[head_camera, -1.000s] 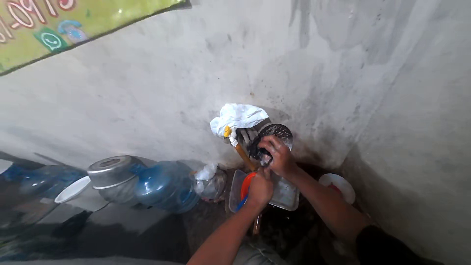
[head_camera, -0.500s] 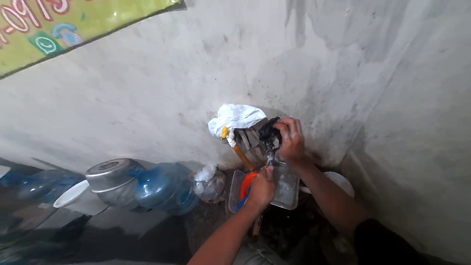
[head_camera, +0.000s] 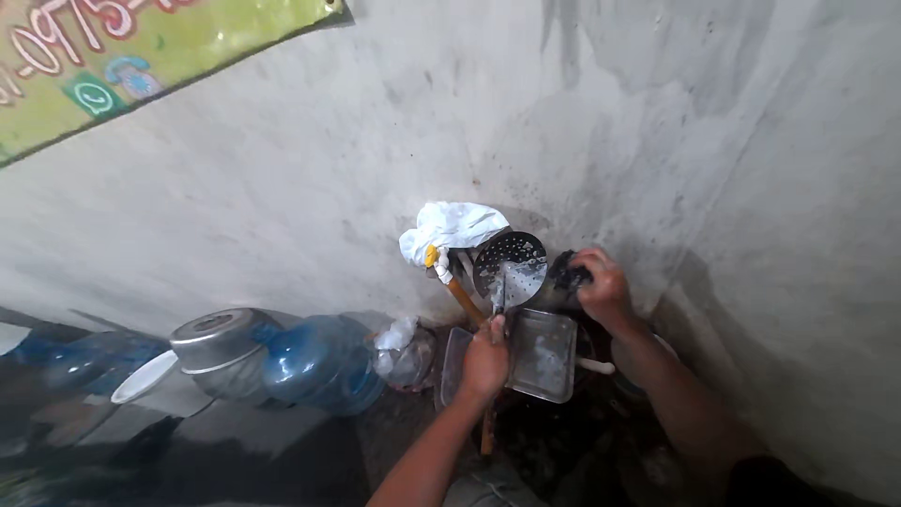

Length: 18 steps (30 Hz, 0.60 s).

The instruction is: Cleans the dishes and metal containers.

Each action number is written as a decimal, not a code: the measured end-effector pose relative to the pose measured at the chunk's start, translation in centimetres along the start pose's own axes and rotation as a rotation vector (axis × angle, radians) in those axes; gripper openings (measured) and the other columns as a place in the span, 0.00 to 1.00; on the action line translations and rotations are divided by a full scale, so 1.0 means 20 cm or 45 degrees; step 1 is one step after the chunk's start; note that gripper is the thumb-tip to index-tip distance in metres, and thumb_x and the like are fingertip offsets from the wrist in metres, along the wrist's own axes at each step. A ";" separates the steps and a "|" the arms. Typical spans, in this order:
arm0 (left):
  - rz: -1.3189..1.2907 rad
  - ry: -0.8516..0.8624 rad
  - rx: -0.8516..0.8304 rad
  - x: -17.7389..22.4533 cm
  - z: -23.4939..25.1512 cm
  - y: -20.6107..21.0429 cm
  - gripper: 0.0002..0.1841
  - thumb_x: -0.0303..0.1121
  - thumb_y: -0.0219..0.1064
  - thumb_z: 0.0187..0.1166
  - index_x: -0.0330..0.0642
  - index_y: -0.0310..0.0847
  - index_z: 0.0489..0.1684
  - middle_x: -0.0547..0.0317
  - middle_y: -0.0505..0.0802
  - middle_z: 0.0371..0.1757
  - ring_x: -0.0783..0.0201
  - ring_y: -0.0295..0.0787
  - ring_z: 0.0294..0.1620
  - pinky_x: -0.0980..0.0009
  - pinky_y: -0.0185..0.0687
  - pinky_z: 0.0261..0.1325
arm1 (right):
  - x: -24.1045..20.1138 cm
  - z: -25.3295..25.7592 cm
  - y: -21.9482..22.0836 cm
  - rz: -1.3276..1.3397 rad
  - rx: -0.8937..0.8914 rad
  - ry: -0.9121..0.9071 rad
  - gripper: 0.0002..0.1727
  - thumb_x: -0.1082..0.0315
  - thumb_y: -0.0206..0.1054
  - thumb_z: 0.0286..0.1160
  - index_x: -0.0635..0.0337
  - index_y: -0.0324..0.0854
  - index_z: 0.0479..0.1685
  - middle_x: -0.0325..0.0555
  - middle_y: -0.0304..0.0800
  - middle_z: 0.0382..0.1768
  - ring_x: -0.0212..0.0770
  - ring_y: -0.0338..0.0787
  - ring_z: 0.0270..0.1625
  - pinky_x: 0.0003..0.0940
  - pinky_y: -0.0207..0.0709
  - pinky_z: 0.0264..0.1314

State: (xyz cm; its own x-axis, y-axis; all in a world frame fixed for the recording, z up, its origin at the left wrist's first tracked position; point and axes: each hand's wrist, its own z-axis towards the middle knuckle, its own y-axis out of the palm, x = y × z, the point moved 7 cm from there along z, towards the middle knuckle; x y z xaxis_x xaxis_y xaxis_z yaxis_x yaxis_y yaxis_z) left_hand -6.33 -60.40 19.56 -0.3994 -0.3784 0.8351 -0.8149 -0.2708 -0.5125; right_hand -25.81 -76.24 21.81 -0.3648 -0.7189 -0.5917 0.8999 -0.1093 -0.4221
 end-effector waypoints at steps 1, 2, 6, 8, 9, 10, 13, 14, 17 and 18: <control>0.003 0.003 0.014 0.01 0.00 0.00 0.27 0.55 0.38 0.95 0.44 0.78 0.48 0.62 0.76 0.23 0.62 0.73 0.20 0.63 0.75 0.25 | 0.05 0.00 -0.05 0.075 0.096 0.098 0.16 0.84 0.67 0.60 0.67 0.88 0.49 0.58 0.90 0.58 0.53 0.92 0.58 0.54 0.87 0.59; 0.003 0.006 0.029 0.01 -0.01 -0.01 0.27 0.55 0.38 0.95 0.44 0.79 0.51 0.61 0.76 0.23 0.62 0.74 0.20 0.63 0.76 0.26 | 0.08 -0.01 -0.09 0.155 0.180 0.203 0.16 0.83 0.68 0.62 0.68 0.87 0.52 0.57 0.91 0.56 0.51 0.93 0.55 0.54 0.87 0.56; 0.017 0.073 0.068 0.03 -0.02 -0.02 0.24 0.53 0.44 0.94 0.45 0.79 0.59 0.61 0.80 0.26 0.63 0.77 0.23 0.62 0.79 0.30 | 0.12 0.00 -0.20 0.764 0.411 0.404 0.16 0.68 0.52 0.83 0.60 0.83 0.57 0.39 0.89 0.42 0.31 0.90 0.43 0.37 0.88 0.50; 0.068 0.138 0.077 0.06 -0.03 -0.03 0.21 0.53 0.49 0.93 0.46 0.78 0.60 0.60 0.81 0.27 0.62 0.80 0.24 0.61 0.81 0.31 | 0.06 0.04 -0.23 1.106 0.427 0.373 0.21 0.61 0.44 0.86 0.53 0.84 0.55 0.34 0.91 0.44 0.31 0.90 0.49 0.38 0.87 0.56; 0.091 0.181 0.090 0.07 -0.04 -0.03 0.20 0.52 0.52 0.92 0.46 0.77 0.62 0.59 0.83 0.27 0.62 0.81 0.24 0.61 0.83 0.32 | 0.01 0.07 -0.26 1.183 0.413 0.346 0.23 0.59 0.41 0.88 0.54 0.84 0.55 0.36 0.92 0.47 0.34 0.90 0.52 0.41 0.86 0.60; 0.104 0.223 0.099 0.09 -0.05 -0.03 0.21 0.52 0.54 0.91 0.45 0.76 0.65 0.59 0.84 0.29 0.62 0.83 0.25 0.60 0.85 0.33 | -0.06 0.09 -0.29 1.171 0.396 0.318 0.24 0.56 0.40 0.90 0.53 0.84 0.55 0.36 0.91 0.48 0.34 0.90 0.54 0.42 0.85 0.62; 0.151 0.370 0.117 0.15 -0.08 -0.01 0.21 0.47 0.58 0.90 0.42 0.73 0.70 0.56 0.87 0.35 0.63 0.86 0.30 0.62 0.86 0.40 | -0.30 0.11 -0.39 0.793 0.397 0.089 0.18 0.54 0.51 0.92 0.55 0.83 0.53 0.32 0.87 0.44 0.25 0.88 0.44 0.29 0.86 0.48; 0.202 0.413 0.118 0.18 -0.09 -0.01 0.22 0.46 0.58 0.90 0.41 0.72 0.71 0.54 0.89 0.39 0.62 0.88 0.36 0.61 0.87 0.46 | -0.40 0.11 -0.41 0.677 0.393 -0.041 0.14 0.61 0.58 0.88 0.62 0.84 0.53 0.38 0.87 0.50 0.26 0.88 0.48 0.27 0.86 0.51; 0.456 0.415 0.155 0.25 -0.13 0.00 0.24 0.47 0.55 0.91 0.41 0.71 0.76 0.50 0.93 0.44 0.55 0.93 0.46 0.53 0.88 0.56 | -0.62 0.08 -0.33 0.313 0.296 -0.342 0.14 0.64 0.72 0.76 0.65 0.85 0.51 0.52 0.87 0.57 0.39 0.89 0.60 0.36 0.87 0.62; 0.540 0.402 0.196 0.27 -0.14 0.00 0.23 0.47 0.54 0.91 0.40 0.71 0.76 0.50 0.93 0.43 0.52 0.93 0.45 0.51 0.87 0.55 | -0.67 0.05 -0.25 0.139 0.217 -0.406 0.14 0.60 0.71 0.76 0.60 0.88 0.52 0.51 0.89 0.56 0.42 0.91 0.58 0.39 0.89 0.58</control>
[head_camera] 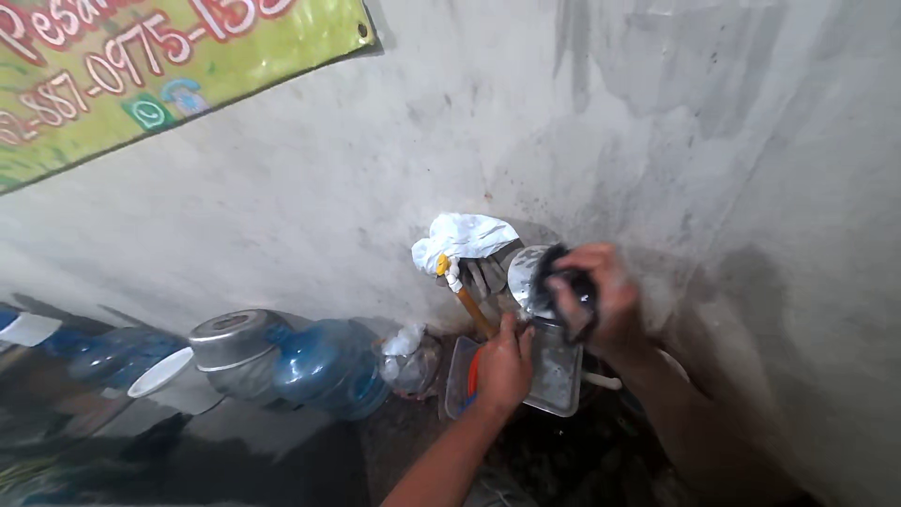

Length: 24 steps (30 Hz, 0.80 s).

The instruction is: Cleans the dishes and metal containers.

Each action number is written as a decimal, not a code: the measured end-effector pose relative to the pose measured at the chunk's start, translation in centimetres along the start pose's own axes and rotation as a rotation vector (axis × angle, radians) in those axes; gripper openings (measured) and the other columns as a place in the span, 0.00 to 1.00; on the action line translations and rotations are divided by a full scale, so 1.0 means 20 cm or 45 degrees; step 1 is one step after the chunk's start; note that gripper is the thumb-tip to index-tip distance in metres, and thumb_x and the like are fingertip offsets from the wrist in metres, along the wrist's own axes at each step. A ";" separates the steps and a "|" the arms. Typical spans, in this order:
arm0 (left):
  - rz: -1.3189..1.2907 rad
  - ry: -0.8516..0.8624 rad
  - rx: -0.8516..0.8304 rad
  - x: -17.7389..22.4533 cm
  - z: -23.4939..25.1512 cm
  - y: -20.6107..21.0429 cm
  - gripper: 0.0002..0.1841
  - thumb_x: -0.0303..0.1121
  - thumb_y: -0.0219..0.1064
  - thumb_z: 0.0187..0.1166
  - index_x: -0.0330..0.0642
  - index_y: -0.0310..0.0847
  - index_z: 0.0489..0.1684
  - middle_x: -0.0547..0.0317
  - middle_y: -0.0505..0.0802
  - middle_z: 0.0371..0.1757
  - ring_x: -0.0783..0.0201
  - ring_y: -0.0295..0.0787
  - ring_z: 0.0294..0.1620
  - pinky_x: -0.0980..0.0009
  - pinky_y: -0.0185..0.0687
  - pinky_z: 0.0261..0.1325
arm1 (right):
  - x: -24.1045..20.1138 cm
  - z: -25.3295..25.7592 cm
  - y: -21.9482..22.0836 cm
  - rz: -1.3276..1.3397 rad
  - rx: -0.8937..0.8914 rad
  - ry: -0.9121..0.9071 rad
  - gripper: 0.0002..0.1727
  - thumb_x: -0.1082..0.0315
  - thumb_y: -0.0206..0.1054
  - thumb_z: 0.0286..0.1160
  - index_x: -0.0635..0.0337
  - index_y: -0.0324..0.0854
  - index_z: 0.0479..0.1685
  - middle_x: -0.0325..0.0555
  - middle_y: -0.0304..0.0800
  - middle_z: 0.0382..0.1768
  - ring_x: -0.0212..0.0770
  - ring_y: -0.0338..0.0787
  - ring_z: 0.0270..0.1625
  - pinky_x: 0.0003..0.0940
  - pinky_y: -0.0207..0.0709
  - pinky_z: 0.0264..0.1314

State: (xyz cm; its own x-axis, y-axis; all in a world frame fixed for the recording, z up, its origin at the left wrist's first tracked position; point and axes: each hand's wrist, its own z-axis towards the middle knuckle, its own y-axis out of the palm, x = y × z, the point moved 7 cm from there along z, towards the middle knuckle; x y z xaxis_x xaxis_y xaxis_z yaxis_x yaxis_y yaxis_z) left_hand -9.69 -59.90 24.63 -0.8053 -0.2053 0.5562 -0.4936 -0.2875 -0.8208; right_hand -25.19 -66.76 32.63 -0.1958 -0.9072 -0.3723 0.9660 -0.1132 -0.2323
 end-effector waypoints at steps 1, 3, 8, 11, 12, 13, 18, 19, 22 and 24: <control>0.063 -0.010 0.034 0.01 -0.01 -0.01 0.24 0.44 0.54 0.91 0.37 0.72 0.76 0.47 0.93 0.42 0.49 0.93 0.46 0.48 0.87 0.55 | -0.03 -0.04 0.09 -0.158 -0.119 -0.073 0.14 0.57 0.68 0.78 0.53 0.91 0.54 0.48 0.91 0.55 0.44 0.92 0.57 0.42 0.89 0.53; 0.139 -0.007 0.068 0.01 -0.03 -0.03 0.25 0.42 0.53 0.89 0.35 0.72 0.78 0.44 0.94 0.42 0.46 0.94 0.46 0.46 0.87 0.54 | -0.01 -0.13 0.22 -0.327 -0.176 -0.199 0.12 0.58 0.65 0.76 0.44 0.92 0.50 0.46 0.92 0.51 0.48 0.91 0.52 0.43 0.87 0.42; 0.208 0.088 0.093 -0.04 -0.05 -0.04 0.23 0.47 0.53 0.91 0.42 0.74 0.74 0.50 0.92 0.33 0.48 0.94 0.36 0.48 0.88 0.43 | 0.30 -0.10 0.20 -0.064 -0.170 0.254 0.24 0.68 0.70 0.54 0.64 0.84 0.56 0.59 0.88 0.55 0.57 0.91 0.53 0.57 0.86 0.48; 0.388 0.176 0.047 -0.03 -0.08 -0.03 0.22 0.48 0.51 0.92 0.43 0.75 0.72 0.48 0.93 0.33 0.45 0.94 0.36 0.47 0.89 0.42 | 0.46 0.01 0.25 0.144 -0.425 0.631 0.24 0.79 0.74 0.60 0.62 0.83 0.61 0.59 0.87 0.59 0.57 0.89 0.57 0.63 0.83 0.57; 0.463 0.223 0.029 -0.02 -0.09 -0.02 0.22 0.47 0.51 0.92 0.43 0.76 0.71 0.48 0.93 0.34 0.44 0.95 0.36 0.47 0.89 0.40 | 0.47 0.04 0.27 0.147 -0.492 0.641 0.22 0.79 0.75 0.61 0.61 0.84 0.59 0.57 0.88 0.58 0.56 0.90 0.57 0.62 0.83 0.59; 0.527 0.273 0.030 0.00 -0.10 -0.02 0.21 0.46 0.52 0.92 0.43 0.77 0.70 0.47 0.93 0.33 0.43 0.95 0.34 0.47 0.89 0.38 | 0.46 0.07 0.30 0.134 -0.550 0.590 0.19 0.79 0.75 0.62 0.60 0.86 0.56 0.55 0.89 0.58 0.54 0.90 0.57 0.61 0.83 0.60; 0.719 0.159 -0.178 -0.03 -0.11 0.01 0.18 0.42 0.50 0.92 0.48 0.74 0.73 0.47 0.94 0.43 0.42 0.95 0.41 0.46 0.87 0.42 | 0.13 -0.05 0.42 -0.222 -0.758 0.120 0.24 0.74 0.80 0.49 0.49 0.90 0.52 0.46 0.88 0.57 0.52 0.92 0.50 0.57 0.88 0.40; 0.733 0.107 -0.239 -0.04 -0.11 0.01 0.18 0.39 0.51 0.91 0.48 0.73 0.74 0.46 0.94 0.46 0.41 0.94 0.44 0.45 0.87 0.45 | 0.07 -0.13 0.43 -0.261 -0.705 -0.013 0.24 0.71 0.82 0.47 0.49 0.90 0.51 0.46 0.88 0.55 0.51 0.92 0.49 0.53 0.88 0.38; 0.742 0.079 -0.319 -0.07 -0.11 -0.02 0.18 0.39 0.53 0.90 0.43 0.76 0.72 0.43 0.93 0.48 0.41 0.94 0.48 0.44 0.86 0.48 | 0.05 -0.33 0.39 -0.182 -0.451 -0.256 0.13 0.66 0.73 0.62 0.53 0.92 0.47 0.51 0.92 0.51 0.51 0.94 0.47 0.47 0.89 0.39; 0.680 0.084 -0.388 -0.11 -0.12 -0.01 0.19 0.41 0.54 0.91 0.46 0.74 0.76 0.43 0.93 0.45 0.40 0.93 0.48 0.42 0.85 0.48 | 0.11 -0.45 0.33 -0.152 -0.361 -0.218 0.11 0.65 0.68 0.71 0.56 0.91 0.49 0.55 0.92 0.52 0.53 0.94 0.48 0.47 0.89 0.43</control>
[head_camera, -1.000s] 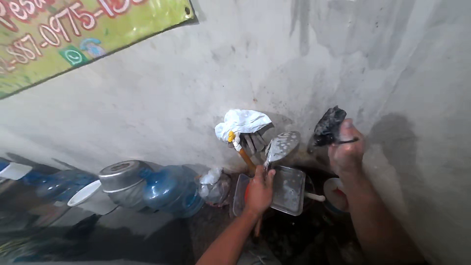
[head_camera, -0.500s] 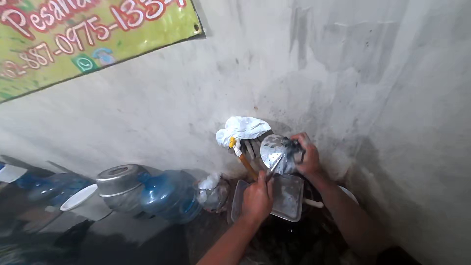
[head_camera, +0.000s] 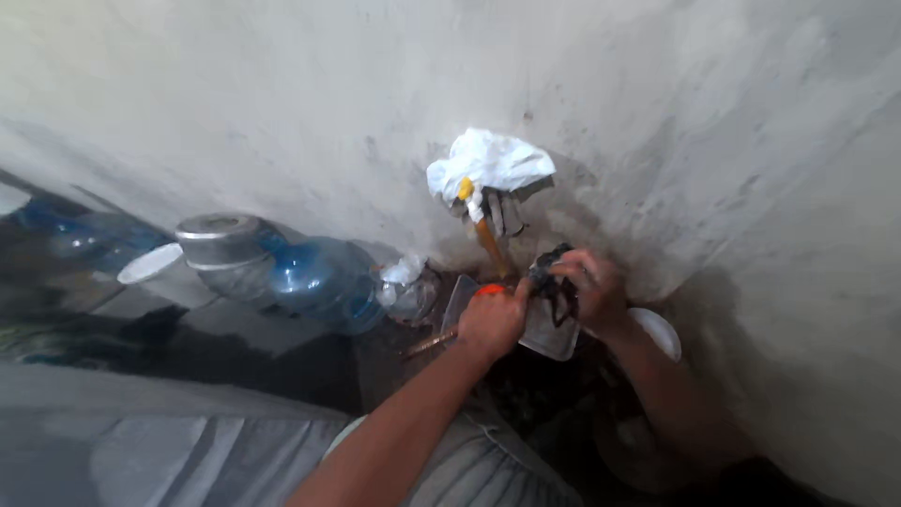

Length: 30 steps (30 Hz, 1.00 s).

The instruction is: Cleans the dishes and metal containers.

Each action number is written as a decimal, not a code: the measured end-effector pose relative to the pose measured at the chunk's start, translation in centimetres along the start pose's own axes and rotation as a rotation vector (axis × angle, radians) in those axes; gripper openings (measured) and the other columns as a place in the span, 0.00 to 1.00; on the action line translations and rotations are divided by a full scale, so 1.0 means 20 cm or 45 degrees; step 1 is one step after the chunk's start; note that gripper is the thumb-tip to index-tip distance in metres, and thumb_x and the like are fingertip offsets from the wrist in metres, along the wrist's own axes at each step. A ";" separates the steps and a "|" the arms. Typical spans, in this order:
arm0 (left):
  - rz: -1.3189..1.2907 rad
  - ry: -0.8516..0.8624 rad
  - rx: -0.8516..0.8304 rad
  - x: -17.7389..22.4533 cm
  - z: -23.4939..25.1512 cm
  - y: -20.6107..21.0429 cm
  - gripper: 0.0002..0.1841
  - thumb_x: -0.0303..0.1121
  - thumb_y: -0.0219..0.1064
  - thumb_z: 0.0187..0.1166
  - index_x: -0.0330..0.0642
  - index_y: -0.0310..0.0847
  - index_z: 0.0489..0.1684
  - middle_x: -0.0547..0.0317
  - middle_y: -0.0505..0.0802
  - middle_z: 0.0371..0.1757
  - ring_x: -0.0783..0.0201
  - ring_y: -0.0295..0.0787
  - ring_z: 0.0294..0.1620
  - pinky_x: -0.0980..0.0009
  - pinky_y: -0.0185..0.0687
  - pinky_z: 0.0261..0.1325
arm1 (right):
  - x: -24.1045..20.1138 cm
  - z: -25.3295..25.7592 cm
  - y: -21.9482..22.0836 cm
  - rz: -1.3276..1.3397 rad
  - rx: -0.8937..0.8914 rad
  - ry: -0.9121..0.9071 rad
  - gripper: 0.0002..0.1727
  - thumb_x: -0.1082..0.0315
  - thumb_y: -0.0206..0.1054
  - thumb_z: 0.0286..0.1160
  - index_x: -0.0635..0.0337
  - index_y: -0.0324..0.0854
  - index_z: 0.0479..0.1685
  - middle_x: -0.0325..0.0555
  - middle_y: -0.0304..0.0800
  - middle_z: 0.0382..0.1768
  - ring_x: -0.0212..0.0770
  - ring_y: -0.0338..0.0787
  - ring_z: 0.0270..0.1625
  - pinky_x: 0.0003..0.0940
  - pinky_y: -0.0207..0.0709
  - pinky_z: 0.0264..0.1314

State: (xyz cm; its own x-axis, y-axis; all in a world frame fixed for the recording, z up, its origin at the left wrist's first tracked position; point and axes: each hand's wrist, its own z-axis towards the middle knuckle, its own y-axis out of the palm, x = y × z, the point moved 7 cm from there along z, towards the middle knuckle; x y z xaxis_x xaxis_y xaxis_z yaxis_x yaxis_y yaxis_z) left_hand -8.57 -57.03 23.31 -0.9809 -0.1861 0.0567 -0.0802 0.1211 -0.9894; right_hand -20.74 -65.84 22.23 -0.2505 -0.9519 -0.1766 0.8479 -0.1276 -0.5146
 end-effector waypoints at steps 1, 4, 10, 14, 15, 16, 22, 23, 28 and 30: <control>-0.015 0.034 -0.012 -0.02 0.00 0.02 0.18 0.41 0.56 0.91 0.47 0.75 0.74 0.44 0.93 0.44 0.41 0.93 0.47 0.43 0.86 0.47 | 0.03 -0.06 0.00 -0.012 0.013 0.035 0.12 0.64 0.67 0.73 0.57 0.90 0.50 0.57 0.91 0.53 0.54 0.94 0.49 0.48 0.89 0.45; -0.047 0.151 -0.033 -0.12 -0.04 0.09 0.18 0.45 0.59 0.89 0.47 0.81 0.68 0.48 0.93 0.41 0.44 0.93 0.44 0.43 0.87 0.45 | 0.11 -0.18 0.04 0.028 -0.162 0.174 0.13 0.70 0.68 0.71 0.59 0.90 0.53 0.59 0.89 0.57 0.57 0.93 0.50 0.53 0.89 0.44; -0.331 -0.070 -0.102 -0.53 -0.38 0.37 0.19 0.48 0.59 0.89 0.52 0.84 0.68 0.47 0.95 0.46 0.43 0.93 0.49 0.38 0.84 0.51 | 0.18 -0.35 0.20 0.147 -0.429 0.342 0.13 0.69 0.62 0.80 0.64 0.90 0.52 0.63 0.88 0.58 0.60 0.91 0.56 0.57 0.85 0.59; -0.537 -0.410 0.067 -0.87 -0.69 0.56 0.18 0.47 0.61 0.89 0.47 0.85 0.63 0.46 0.94 0.46 0.43 0.93 0.48 0.38 0.86 0.51 | 0.18 -0.39 0.26 0.178 -0.459 0.523 0.15 0.64 0.62 0.83 0.65 0.88 0.55 0.65 0.87 0.62 0.58 0.86 0.68 0.47 0.78 0.74; -0.582 -0.461 0.140 -0.93 -0.77 0.58 0.18 0.46 0.61 0.88 0.47 0.85 0.65 0.47 0.95 0.48 0.45 0.93 0.49 0.40 0.86 0.53 | 0.18 -0.40 0.27 0.164 -0.444 0.532 0.15 0.65 0.62 0.83 0.66 0.88 0.56 0.67 0.87 0.62 0.58 0.86 0.69 0.46 0.78 0.75; -0.624 -0.505 0.200 -0.99 -0.86 0.61 0.18 0.44 0.62 0.88 0.46 0.85 0.65 0.48 0.94 0.51 0.47 0.93 0.51 0.42 0.86 0.56 | 0.18 -0.41 0.27 0.169 -0.433 0.535 0.16 0.65 0.62 0.84 0.68 0.88 0.56 0.68 0.87 0.62 0.57 0.86 0.69 0.45 0.77 0.76; -0.622 -0.890 0.234 -1.27 -1.52 1.04 0.17 0.42 0.62 0.88 0.43 0.87 0.64 0.47 0.92 0.58 0.47 0.91 0.58 0.42 0.85 0.63 | 0.14 -0.52 0.23 0.211 -0.542 0.586 0.16 0.70 0.60 0.84 0.78 0.85 0.56 0.77 0.85 0.60 0.64 0.86 0.67 0.46 0.78 0.74; -0.627 -0.962 0.211 -1.29 -1.62 1.12 0.18 0.42 0.62 0.89 0.43 0.87 0.65 0.46 0.92 0.57 0.46 0.91 0.58 0.41 0.84 0.63 | 0.14 -0.55 0.22 0.197 -0.554 0.600 0.16 0.71 0.61 0.84 0.79 0.85 0.55 0.78 0.85 0.60 0.64 0.86 0.66 0.47 0.78 0.74; -0.724 -1.215 -0.009 -1.33 -1.85 1.41 0.19 0.43 0.59 0.90 0.43 0.85 0.68 0.44 0.92 0.61 0.43 0.89 0.64 0.38 0.80 0.68 | 0.15 -0.66 0.17 0.132 -0.550 0.802 0.16 0.73 0.61 0.82 0.77 0.85 0.57 0.75 0.86 0.61 0.61 0.87 0.64 0.45 0.78 0.73; -0.743 -1.275 -0.021 -1.35 -1.85 1.49 0.18 0.41 0.58 0.90 0.44 0.84 0.69 0.43 0.92 0.61 0.42 0.89 0.64 0.38 0.80 0.68 | 0.14 -0.69 0.15 0.148 -0.510 0.926 0.17 0.74 0.60 0.83 0.78 0.83 0.61 0.74 0.86 0.62 0.58 0.88 0.66 0.44 0.77 0.75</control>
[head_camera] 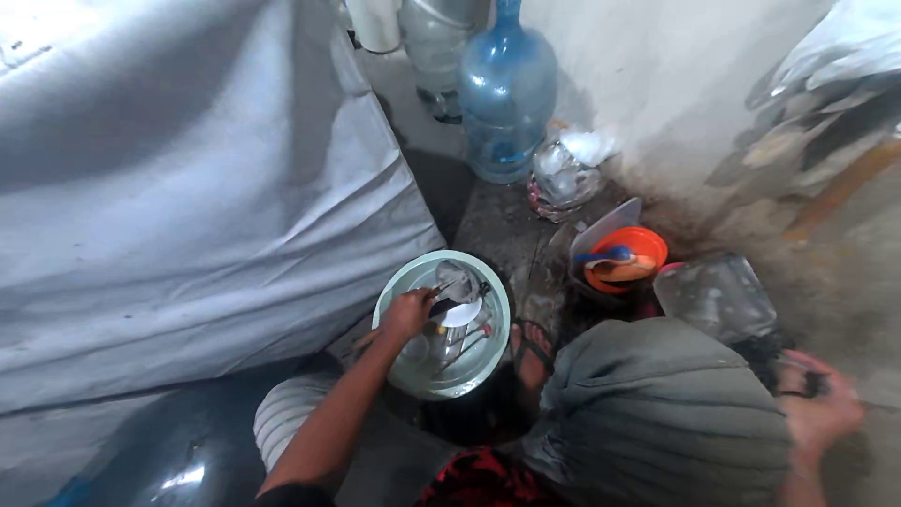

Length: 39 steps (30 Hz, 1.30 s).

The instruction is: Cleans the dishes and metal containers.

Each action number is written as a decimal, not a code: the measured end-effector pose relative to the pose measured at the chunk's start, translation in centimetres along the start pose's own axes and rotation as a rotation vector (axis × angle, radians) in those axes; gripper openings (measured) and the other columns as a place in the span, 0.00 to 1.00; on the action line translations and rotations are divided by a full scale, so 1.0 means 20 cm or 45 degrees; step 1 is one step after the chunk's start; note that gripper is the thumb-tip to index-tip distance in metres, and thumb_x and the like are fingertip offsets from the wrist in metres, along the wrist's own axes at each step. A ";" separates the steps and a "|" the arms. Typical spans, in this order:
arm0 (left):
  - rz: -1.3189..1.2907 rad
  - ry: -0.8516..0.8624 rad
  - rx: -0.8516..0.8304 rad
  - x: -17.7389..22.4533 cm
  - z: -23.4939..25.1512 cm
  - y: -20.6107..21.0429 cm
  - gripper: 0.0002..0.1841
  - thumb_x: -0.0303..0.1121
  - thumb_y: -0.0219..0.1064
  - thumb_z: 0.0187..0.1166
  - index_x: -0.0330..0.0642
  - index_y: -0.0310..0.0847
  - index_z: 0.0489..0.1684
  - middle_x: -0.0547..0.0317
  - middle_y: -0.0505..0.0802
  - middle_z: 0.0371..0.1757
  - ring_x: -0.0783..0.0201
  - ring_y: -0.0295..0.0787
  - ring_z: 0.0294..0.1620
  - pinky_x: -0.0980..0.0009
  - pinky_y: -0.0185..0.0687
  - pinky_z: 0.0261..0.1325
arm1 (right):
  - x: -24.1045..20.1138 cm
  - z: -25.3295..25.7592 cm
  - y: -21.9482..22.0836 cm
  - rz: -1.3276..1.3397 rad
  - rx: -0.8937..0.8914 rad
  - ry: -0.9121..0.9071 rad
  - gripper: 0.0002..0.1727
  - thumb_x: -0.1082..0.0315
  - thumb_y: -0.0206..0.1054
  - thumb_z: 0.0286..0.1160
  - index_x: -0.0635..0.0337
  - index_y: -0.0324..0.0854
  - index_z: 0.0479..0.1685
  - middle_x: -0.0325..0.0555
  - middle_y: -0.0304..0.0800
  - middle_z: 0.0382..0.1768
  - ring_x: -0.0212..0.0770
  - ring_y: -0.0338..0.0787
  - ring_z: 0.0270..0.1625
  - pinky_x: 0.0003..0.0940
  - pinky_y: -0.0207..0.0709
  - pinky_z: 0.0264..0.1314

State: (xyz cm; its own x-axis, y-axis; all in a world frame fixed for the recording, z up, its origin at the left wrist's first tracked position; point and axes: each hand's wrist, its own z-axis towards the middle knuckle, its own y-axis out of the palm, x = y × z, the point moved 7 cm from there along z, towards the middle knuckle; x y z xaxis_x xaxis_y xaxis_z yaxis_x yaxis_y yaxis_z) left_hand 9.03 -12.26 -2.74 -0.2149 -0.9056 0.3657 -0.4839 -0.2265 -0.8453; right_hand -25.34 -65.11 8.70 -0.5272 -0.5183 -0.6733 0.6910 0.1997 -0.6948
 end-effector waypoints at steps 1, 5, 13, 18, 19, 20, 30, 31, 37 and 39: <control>-0.005 -0.008 0.026 -0.03 0.02 0.03 0.18 0.40 0.59 0.90 0.44 0.83 0.70 0.41 0.92 0.61 0.40 0.90 0.62 0.36 0.81 0.66 | 0.01 -0.01 0.00 0.050 0.035 0.039 0.17 0.73 0.60 0.83 0.79 0.82 0.62 0.73 0.87 0.62 0.55 0.88 0.66 0.41 0.77 0.75; 0.055 0.023 0.058 -0.10 0.13 0.15 0.18 0.31 0.61 0.85 0.42 0.81 0.72 0.38 0.89 0.66 0.36 0.86 0.67 0.34 0.78 0.70 | 0.12 -0.04 -0.03 0.253 0.175 0.270 0.18 0.66 0.63 0.86 0.71 0.83 0.64 0.59 0.89 0.61 0.40 0.88 0.63 0.34 0.80 0.72; 0.046 0.059 0.069 -0.09 0.13 0.19 0.21 0.34 0.59 0.89 0.36 0.79 0.76 0.31 0.86 0.70 0.31 0.82 0.72 0.33 0.72 0.75 | 0.30 -0.06 0.00 0.499 0.266 0.425 0.17 0.65 0.73 0.78 0.64 0.87 0.62 0.50 0.91 0.62 0.37 0.89 0.64 0.37 0.83 0.69; -0.055 0.093 0.136 0.07 0.15 0.17 0.22 0.37 0.63 0.87 0.35 0.78 0.76 0.31 0.86 0.68 0.33 0.84 0.69 0.33 0.73 0.75 | 0.17 -0.02 0.20 0.209 -0.057 0.317 0.27 0.60 0.79 0.71 0.61 0.83 0.69 0.56 0.86 0.68 0.46 0.86 0.71 0.45 0.80 0.75; -0.072 0.120 0.137 0.14 0.15 0.17 0.22 0.37 0.63 0.87 0.35 0.78 0.76 0.31 0.86 0.69 0.34 0.84 0.70 0.34 0.73 0.75 | 0.13 0.00 0.26 0.094 -0.172 0.280 0.32 0.56 0.80 0.69 0.59 0.82 0.72 0.58 0.83 0.71 0.51 0.84 0.73 0.50 0.79 0.76; -0.093 0.156 0.126 0.21 0.16 0.16 0.22 0.37 0.63 0.87 0.35 0.78 0.76 0.32 0.86 0.70 0.35 0.83 0.71 0.36 0.73 0.76 | 0.10 0.02 0.34 -0.031 -0.298 0.245 0.37 0.51 0.82 0.66 0.56 0.80 0.76 0.59 0.79 0.75 0.55 0.82 0.75 0.54 0.77 0.77; -0.356 0.555 -0.164 1.21 0.25 0.15 0.22 0.41 0.63 0.88 0.40 0.78 0.76 0.47 0.90 0.66 0.57 0.91 0.62 0.57 0.86 0.69 | 0.09 0.05 0.66 -0.498 -0.735 0.112 0.22 0.66 0.70 0.73 0.49 0.85 0.68 0.52 0.80 0.75 0.58 0.84 0.72 0.61 0.83 0.66; -0.374 0.593 -0.234 1.32 0.24 0.18 0.22 0.41 0.63 0.88 0.40 0.78 0.76 0.48 0.91 0.66 0.58 0.91 0.62 0.57 0.86 0.69 | 0.09 0.04 0.66 -0.477 -0.695 0.095 0.21 0.67 0.69 0.74 0.49 0.85 0.68 0.51 0.81 0.74 0.57 0.85 0.71 0.61 0.83 0.64; -0.454 0.767 -0.529 1.73 0.18 0.36 0.21 0.41 0.62 0.89 0.42 0.79 0.76 0.52 0.92 0.64 0.65 0.91 0.60 0.63 0.84 0.68 | 0.02 0.02 0.58 -0.297 -0.253 -0.016 0.18 0.71 0.69 0.67 0.50 0.91 0.57 0.50 0.90 0.60 0.54 0.91 0.61 0.56 0.87 0.57; -0.511 0.762 -0.588 1.81 0.18 0.41 0.21 0.42 0.60 0.90 0.42 0.78 0.76 0.51 0.93 0.62 0.63 0.93 0.57 0.61 0.88 0.64 | -0.01 0.03 0.56 -0.238 -0.271 0.049 0.20 0.71 0.69 0.68 0.50 0.90 0.60 0.50 0.89 0.64 0.54 0.90 0.63 0.58 0.86 0.59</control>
State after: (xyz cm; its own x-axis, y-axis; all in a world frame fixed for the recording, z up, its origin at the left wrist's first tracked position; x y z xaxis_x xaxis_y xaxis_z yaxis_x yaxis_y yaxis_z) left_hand 0.42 -48.25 2.19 -0.3018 -0.4170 0.8573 -0.8885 -0.2030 -0.4115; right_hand -17.22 -63.26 1.25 -0.6566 -0.5315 -0.5351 0.4632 0.2757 -0.8423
